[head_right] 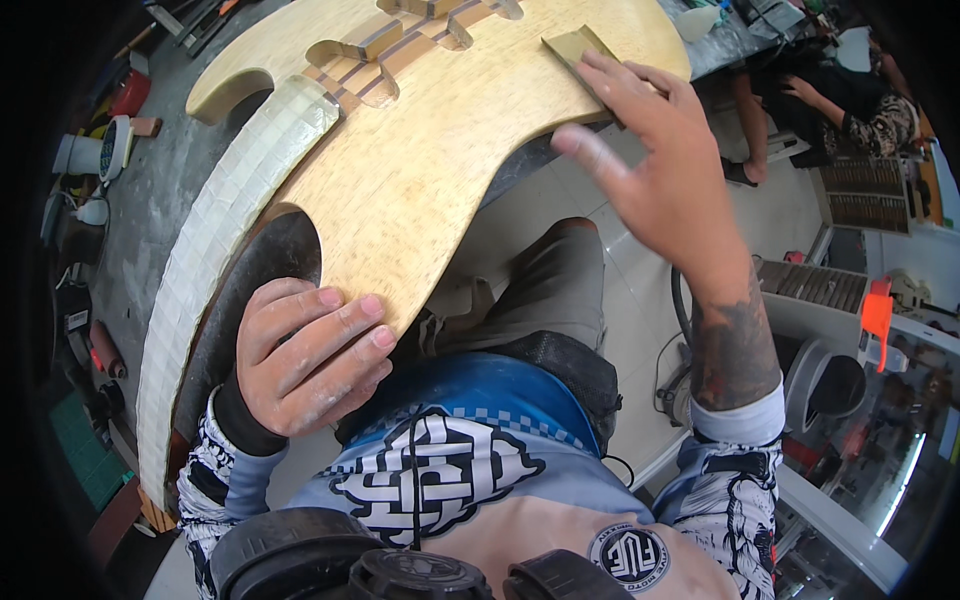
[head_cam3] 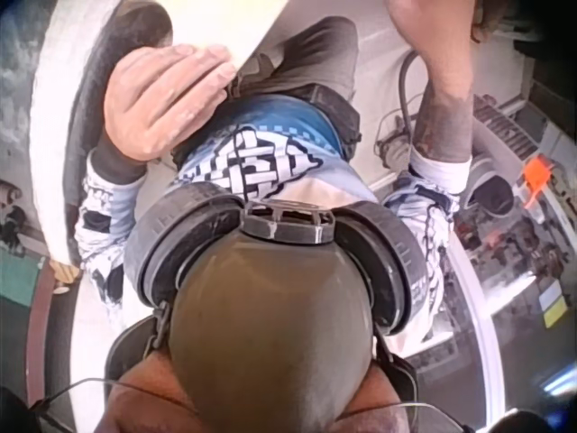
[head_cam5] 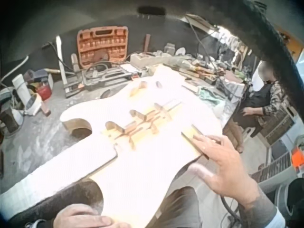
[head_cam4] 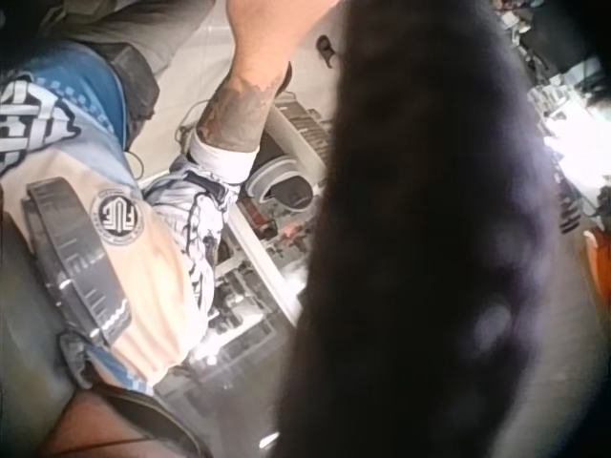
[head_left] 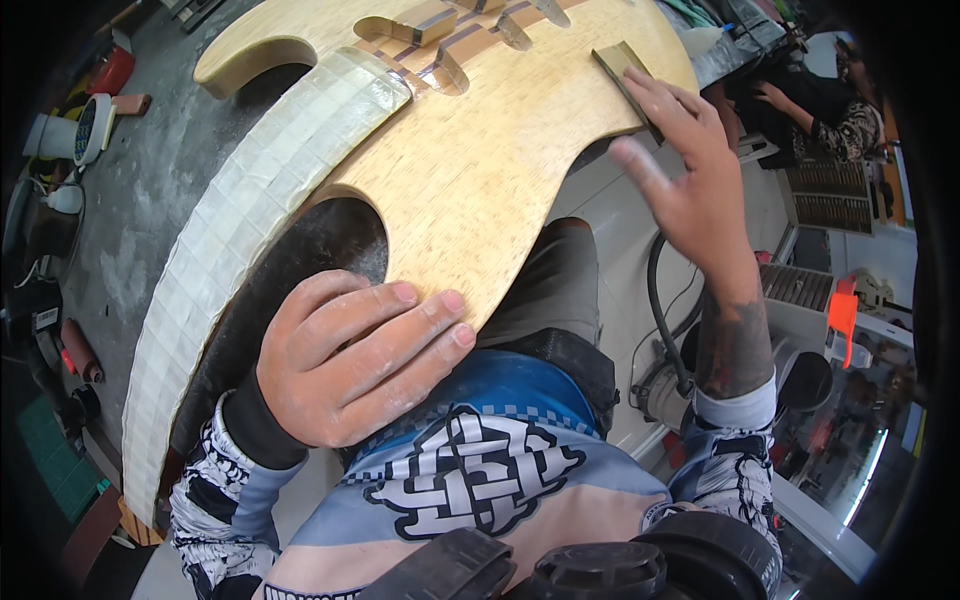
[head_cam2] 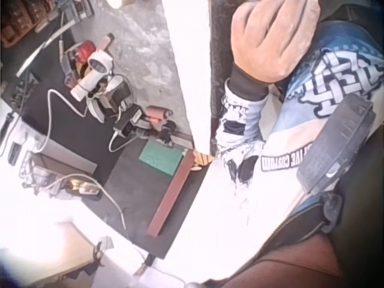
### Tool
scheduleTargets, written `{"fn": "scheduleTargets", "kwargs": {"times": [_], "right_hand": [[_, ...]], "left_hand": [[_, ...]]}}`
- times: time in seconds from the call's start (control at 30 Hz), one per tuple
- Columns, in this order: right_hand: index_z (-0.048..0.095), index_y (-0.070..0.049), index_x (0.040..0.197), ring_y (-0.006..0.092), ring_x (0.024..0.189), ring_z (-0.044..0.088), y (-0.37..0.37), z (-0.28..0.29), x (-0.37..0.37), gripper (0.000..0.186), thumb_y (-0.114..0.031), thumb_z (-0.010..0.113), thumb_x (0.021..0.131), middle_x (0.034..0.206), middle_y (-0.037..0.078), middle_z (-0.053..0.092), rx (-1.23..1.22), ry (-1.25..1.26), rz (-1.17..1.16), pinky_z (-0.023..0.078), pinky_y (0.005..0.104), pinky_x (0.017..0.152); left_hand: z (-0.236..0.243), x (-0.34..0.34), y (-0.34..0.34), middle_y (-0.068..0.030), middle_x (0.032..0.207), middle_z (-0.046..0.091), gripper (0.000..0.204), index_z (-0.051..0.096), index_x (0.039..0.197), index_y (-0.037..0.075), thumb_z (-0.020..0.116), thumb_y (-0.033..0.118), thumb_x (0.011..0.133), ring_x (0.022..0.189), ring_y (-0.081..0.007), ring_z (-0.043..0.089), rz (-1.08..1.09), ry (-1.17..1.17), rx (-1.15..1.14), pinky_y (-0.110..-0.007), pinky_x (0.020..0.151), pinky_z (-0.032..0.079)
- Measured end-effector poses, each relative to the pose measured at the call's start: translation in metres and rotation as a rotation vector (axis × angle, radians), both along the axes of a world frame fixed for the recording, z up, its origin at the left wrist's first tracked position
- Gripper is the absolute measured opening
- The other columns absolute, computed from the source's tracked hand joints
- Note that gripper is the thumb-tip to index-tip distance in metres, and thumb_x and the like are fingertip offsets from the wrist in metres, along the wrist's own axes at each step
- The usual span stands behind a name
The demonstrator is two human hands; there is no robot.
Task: The person sands the body of a wooden guitar using a sanding block. The guitar neck is taped off to protect it. The person works on the upper and lower bouts of the guitar body, smoothing the wood surface.
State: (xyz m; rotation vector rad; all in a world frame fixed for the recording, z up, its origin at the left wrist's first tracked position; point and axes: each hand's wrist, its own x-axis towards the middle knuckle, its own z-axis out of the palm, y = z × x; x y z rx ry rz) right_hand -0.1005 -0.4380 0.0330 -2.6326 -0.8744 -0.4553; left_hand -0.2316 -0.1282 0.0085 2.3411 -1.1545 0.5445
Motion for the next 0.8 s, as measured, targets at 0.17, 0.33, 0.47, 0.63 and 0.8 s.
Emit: {"fn": "scheduleTargets", "kwargs": {"times": [0.17,0.33,0.47,0.63,0.8], "right_hand": [[0.064,-0.012,0.132,0.0305,0.116,0.054,0.001,-0.005,-0.012,0.055,-0.012,0.078,0.079,0.133,0.006,0.065,-0.011,-0.016,0.002,0.044,0.0368,0.102],[0.062,-0.014,0.134,0.0309,0.117,0.055,0.000,-0.007,-0.003,0.054,-0.012,0.076,0.082,0.133,0.005,0.064,-0.052,-0.087,0.018,0.045,0.0382,0.100],[0.058,-0.011,0.139,0.0321,0.125,0.053,0.003,-0.008,0.003,0.055,-0.002,0.069,0.086,0.140,0.008,0.059,-0.213,-0.126,0.010,0.041,0.0406,0.106],[0.058,-0.014,0.138,0.0327,0.128,0.053,-0.004,-0.011,0.012,0.052,-0.010,0.068,0.088,0.139,0.006,0.060,-0.260,-0.196,0.048,0.042,0.0412,0.104],[0.060,-0.016,0.137,0.0313,0.130,0.052,0.008,-0.012,-0.008,0.053,-0.012,0.070,0.085,0.139,0.004,0.060,-0.244,-0.182,0.108,0.041,0.0446,0.106]], "left_hand": [[0.001,0.000,-0.001,-0.0084,0.116,0.068,0.042,0.072,0.111,0.009,0.081,0.010,0.070,0.104,-0.0268,0.057,-0.001,0.015,-0.010,-0.040,0.081,0.053],[0.001,0.000,-0.001,-0.0081,0.117,0.068,0.041,0.072,0.112,0.010,0.081,0.010,0.071,0.105,-0.0263,0.056,0.004,0.029,-0.011,-0.040,0.082,0.053],[0.002,0.002,-0.002,-0.0081,0.117,0.069,0.040,0.072,0.112,0.010,0.081,0.011,0.073,0.105,-0.0262,0.057,0.008,0.037,-0.010,-0.039,0.082,0.052],[0.003,0.002,-0.003,-0.0078,0.117,0.069,0.037,0.073,0.111,0.010,0.080,0.012,0.075,0.105,-0.0258,0.057,0.014,0.041,-0.011,-0.039,0.083,0.052],[0.004,0.002,-0.003,-0.0076,0.117,0.069,0.035,0.073,0.111,0.010,0.080,0.013,0.077,0.105,-0.0256,0.057,0.021,0.055,-0.016,-0.039,0.083,0.052]]}}
